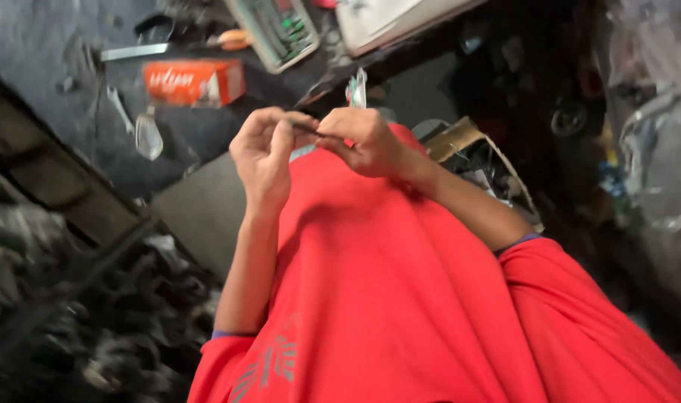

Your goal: Repairing and rewiring a motorcycle turn signal indicator at a workbench.

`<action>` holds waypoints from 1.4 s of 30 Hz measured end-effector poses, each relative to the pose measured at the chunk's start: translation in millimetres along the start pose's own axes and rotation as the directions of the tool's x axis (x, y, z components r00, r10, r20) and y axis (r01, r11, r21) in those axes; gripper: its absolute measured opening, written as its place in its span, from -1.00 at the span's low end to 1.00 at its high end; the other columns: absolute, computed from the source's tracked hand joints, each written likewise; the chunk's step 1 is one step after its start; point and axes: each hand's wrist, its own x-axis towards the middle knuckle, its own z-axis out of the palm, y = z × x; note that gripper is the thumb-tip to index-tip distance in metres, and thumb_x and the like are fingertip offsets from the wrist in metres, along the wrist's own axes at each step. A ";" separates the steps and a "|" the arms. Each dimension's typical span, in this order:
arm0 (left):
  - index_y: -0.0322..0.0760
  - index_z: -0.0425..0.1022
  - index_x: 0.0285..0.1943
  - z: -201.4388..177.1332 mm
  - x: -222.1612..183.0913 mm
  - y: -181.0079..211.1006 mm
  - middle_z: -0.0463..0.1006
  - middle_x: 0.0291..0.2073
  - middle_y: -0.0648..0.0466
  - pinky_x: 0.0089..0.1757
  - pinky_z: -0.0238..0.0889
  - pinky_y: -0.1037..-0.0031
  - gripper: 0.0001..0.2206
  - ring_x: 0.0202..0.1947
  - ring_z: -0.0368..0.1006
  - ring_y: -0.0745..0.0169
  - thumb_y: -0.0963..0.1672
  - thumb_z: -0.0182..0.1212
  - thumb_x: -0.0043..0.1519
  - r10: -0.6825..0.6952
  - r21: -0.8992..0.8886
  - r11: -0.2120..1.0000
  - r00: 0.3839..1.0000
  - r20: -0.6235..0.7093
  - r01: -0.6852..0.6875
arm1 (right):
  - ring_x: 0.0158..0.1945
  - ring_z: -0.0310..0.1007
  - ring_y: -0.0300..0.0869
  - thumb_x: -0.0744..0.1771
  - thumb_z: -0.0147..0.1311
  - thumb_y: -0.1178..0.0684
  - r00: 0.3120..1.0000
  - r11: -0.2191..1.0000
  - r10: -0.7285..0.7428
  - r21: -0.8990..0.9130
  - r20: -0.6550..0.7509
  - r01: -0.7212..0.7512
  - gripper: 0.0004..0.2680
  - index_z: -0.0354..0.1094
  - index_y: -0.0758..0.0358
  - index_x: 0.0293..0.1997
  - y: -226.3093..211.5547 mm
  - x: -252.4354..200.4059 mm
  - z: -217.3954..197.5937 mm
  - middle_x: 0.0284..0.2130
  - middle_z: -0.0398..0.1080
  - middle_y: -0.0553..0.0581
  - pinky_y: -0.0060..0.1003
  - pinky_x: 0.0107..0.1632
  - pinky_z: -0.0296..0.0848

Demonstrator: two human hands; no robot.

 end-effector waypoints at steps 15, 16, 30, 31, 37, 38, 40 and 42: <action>-0.40 0.38 -0.17 -123.6 -30.0 25.5 0.60 -0.32 -0.02 -0.38 0.35 0.55 -0.92 -0.42 0.50 0.38 -0.27 0.20 0.37 0.124 -0.202 0.971 0.992 -0.040 -0.129 | 0.26 0.29 0.20 0.16 0.19 0.04 0.854 0.246 0.144 -0.854 0.500 0.458 -0.54 0.40 0.06 0.21 177.7 97.0 -56.2 0.18 0.40 0.30 0.18 0.27 0.09; -0.40 0.38 -0.17 -133.0 -30.2 30.8 0.60 -0.32 -0.02 -0.38 0.35 0.55 -0.92 -0.42 0.50 0.38 -0.27 0.20 0.37 0.150 -0.208 0.965 0.987 -0.051 -0.157 | 0.26 0.29 0.20 0.16 0.19 0.04 0.848 0.230 0.127 -0.847 0.514 0.479 -0.54 0.40 0.06 0.21 179.0 102.7 -56.5 0.18 0.40 0.30 0.18 0.27 0.09; -0.35 0.39 -0.16 -258.5 -13.6 86.4 0.54 -0.38 0.10 -0.41 0.32 0.62 -0.88 -0.43 0.43 0.51 -0.19 0.25 0.38 0.141 -0.233 0.966 0.981 0.134 -0.107 | -0.43 0.43 0.14 0.37 0.08 0.07 0.302 0.132 0.946 -0.709 -0.119 -0.693 -0.76 0.50 0.33 0.12 14.1 131.4 50.9 -0.47 0.41 0.28 0.05 -0.31 0.41; -0.35 0.39 -0.16 -264.4 -14.2 90.1 0.54 -0.38 0.10 -0.41 0.32 0.62 -0.88 -0.43 0.43 0.51 -0.19 0.25 0.38 0.140 -0.240 0.965 0.979 0.146 -0.102 | -0.43 0.43 0.14 0.37 0.08 0.07 0.298 0.121 0.945 -0.705 -0.133 -0.699 -0.76 0.50 0.33 0.12 21.7 109.6 44.7 -0.47 0.41 0.28 0.05 -0.31 0.41; -0.37 0.45 -0.04 -294.4 7.5 103.1 0.54 -0.30 0.14 -0.28 0.33 0.61 -0.94 -0.34 0.39 0.54 -0.21 0.21 0.43 0.183 -0.287 0.950 0.963 0.197 -0.122 | 0.02 0.42 -0.10 0.38 -0.03 0.12 0.413 0.270 0.866 0.434 0.280 -0.860 -0.77 0.41 0.47 0.08 2.3 70.1 120.2 -0.05 0.48 0.18 -0.11 0.05 0.46; -0.37 0.46 -0.01 -299.1 11.2 106.7 0.56 -0.30 0.14 -0.29 0.31 0.64 -0.93 -0.36 0.40 0.54 -0.20 0.15 0.42 0.133 -0.305 0.950 0.967 0.217 -0.062 | 0.15 0.40 -0.04 0.38 -0.05 0.09 0.489 0.258 0.815 0.561 0.311 -0.786 -0.78 0.39 0.43 0.04 -6.5 78.0 143.2 0.04 0.46 0.23 -0.03 0.17 0.39; -0.37 0.46 0.01 -305.0 16.9 110.2 0.59 -0.30 0.14 -0.31 0.29 0.66 -0.90 -0.37 0.41 0.55 -0.20 0.10 0.42 0.080 -0.317 0.948 0.965 0.249 0.003 | 0.27 0.37 0.01 0.39 -0.08 0.07 0.571 0.234 0.758 0.685 0.316 -0.690 -0.80 0.37 0.38 0.01 -2.5 79.2 167.9 0.14 0.45 0.27 0.05 0.30 0.33; -0.39 0.43 0.02 -306.9 21.3 110.7 0.58 -0.27 0.13 -0.23 0.36 0.63 -0.93 -0.31 0.42 0.53 -0.22 0.11 0.44 0.134 -0.293 0.954 0.961 0.240 -0.059 | 0.31 0.33 0.13 0.47 -0.08 0.04 0.636 0.132 0.704 0.823 0.315 -0.553 -0.80 0.37 0.39 0.08 22.0 65.7 170.5 0.10 0.40 0.36 0.22 0.43 0.19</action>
